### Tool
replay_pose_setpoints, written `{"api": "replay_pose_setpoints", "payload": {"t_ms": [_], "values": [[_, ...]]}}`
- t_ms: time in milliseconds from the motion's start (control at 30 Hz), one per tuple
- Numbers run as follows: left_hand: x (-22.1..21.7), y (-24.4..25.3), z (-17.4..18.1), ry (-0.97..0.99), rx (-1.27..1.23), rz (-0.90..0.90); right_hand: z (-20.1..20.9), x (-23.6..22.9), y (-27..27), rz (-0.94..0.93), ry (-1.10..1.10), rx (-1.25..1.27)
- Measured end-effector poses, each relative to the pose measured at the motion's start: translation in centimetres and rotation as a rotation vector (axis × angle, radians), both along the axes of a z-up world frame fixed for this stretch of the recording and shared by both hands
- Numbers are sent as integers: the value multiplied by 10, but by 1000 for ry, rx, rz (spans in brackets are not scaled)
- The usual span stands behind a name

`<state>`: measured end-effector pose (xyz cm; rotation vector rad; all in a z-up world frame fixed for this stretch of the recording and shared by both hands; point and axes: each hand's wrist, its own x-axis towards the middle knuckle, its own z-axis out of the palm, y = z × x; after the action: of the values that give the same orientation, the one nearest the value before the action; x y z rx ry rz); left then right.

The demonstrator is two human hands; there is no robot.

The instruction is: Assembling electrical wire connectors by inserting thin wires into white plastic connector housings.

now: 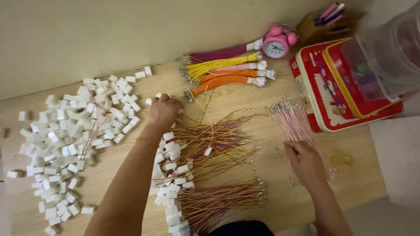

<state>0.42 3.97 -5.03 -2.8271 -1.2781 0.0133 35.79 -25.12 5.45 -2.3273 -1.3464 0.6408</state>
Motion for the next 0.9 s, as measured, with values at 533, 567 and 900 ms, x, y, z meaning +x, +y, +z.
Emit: {"api": "replay_pose_setpoints", "payload": {"t_ms": [533,567,900], "values": [[-64,-39,49,-333,-468,317,-23,0,1,-64,10,-220],[-68,-46,43,-329,-464,285,-26,1,1,-37,-20,-221],[-50,-74,42,8,-356,313,-5,-10,3,1,-38,-175]]}}
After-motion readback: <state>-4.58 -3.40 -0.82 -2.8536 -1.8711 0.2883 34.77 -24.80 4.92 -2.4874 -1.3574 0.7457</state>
